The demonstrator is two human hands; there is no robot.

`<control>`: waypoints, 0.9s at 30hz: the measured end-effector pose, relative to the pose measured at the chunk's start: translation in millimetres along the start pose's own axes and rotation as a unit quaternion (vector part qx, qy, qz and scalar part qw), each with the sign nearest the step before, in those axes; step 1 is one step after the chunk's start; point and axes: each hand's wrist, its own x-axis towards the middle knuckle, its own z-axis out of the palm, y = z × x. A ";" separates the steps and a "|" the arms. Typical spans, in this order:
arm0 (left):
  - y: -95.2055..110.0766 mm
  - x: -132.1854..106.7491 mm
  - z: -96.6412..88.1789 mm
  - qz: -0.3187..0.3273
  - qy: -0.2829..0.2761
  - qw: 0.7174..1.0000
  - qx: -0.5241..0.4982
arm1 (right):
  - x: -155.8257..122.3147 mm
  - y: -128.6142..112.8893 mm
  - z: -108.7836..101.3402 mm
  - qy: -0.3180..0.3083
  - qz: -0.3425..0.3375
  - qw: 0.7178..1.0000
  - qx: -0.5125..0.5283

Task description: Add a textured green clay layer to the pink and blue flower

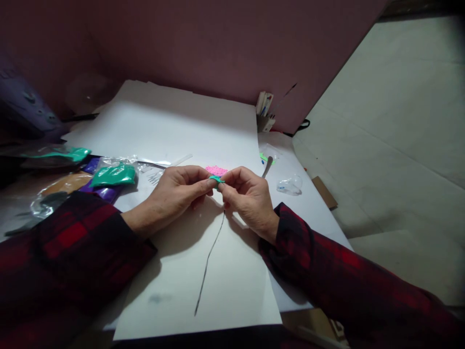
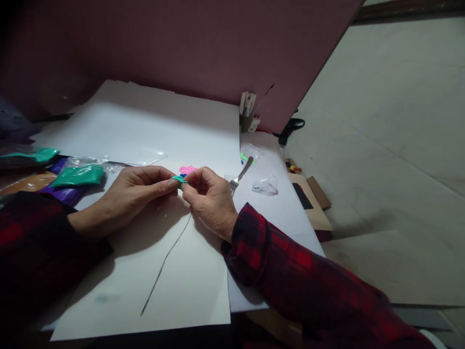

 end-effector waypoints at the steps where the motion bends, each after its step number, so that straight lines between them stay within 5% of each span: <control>1: -0.3 0.3 0.2 0.002 0.006 1.000 -0.014 | 0.5 -1.3 0.3 0.014 0.005 1.000 0.003; 9: -7.9 5.8 -1.7 0.006 0.129 0.985 -0.112 | 8.7 -0.7 -2.5 0.110 0.071 0.990 0.052; 18: -1.2 2.7 1.7 -0.019 0.024 0.997 -0.076 | 6.0 1.3 -3.1 0.027 0.058 0.995 0.071; 27: -1.4 2.6 -0.1 -0.016 0.011 0.999 -0.026 | 2.0 3.2 -3.3 -0.034 0.027 0.997 0.070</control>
